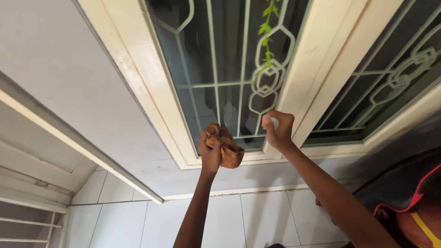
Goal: Cleaning a glass door using a spray bottle and a cloth.
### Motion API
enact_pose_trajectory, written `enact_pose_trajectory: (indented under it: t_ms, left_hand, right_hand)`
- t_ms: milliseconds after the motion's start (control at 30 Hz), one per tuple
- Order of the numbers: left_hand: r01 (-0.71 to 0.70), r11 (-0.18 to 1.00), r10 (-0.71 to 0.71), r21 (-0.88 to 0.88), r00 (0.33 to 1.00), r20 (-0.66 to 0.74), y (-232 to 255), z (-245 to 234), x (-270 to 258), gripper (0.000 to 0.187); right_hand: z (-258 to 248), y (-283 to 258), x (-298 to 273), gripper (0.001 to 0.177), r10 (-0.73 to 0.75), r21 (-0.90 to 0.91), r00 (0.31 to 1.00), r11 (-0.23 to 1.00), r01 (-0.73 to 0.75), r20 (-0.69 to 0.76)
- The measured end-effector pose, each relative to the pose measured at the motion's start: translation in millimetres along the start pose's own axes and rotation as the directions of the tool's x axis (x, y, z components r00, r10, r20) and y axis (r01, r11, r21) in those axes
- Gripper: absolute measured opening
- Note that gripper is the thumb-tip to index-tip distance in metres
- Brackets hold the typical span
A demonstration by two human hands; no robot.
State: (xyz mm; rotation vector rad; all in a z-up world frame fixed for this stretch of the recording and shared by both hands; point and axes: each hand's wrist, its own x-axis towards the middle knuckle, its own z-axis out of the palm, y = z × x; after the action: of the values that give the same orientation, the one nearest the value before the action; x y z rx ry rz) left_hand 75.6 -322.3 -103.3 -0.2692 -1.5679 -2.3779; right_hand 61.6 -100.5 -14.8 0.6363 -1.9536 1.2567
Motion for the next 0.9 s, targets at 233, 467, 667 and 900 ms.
enact_pose_trajectory:
  t_ms: [233,467,667,900]
  left_hand:
    - [-0.076,0.995,0.073,0.062,0.996,0.048,-28,53,11,0.019]
    - [-0.168,0.972,0.164,0.166,0.986,0.041,-51,113,15,0.027]
    - [-0.134,0.985,0.117,0.106,0.981,0.156,-27,153,4,0.045]
    - [-0.411,0.671,0.236,0.618,0.908,0.347,14,168,1,0.067]
  right_hand:
    - [-46,27,5,0.069,0.012,0.081,1.000,0.997,-0.013,0.009]
    - [-69,23,3,0.077,-0.004,0.203,0.980,0.978,-0.037,0.200]
    - [-65,57,-13,0.071,0.142,0.171,0.970,0.969,-0.176,0.195]
    - [-65,72,-4,0.076,0.038,0.256,0.966,0.961,-0.106,0.256]
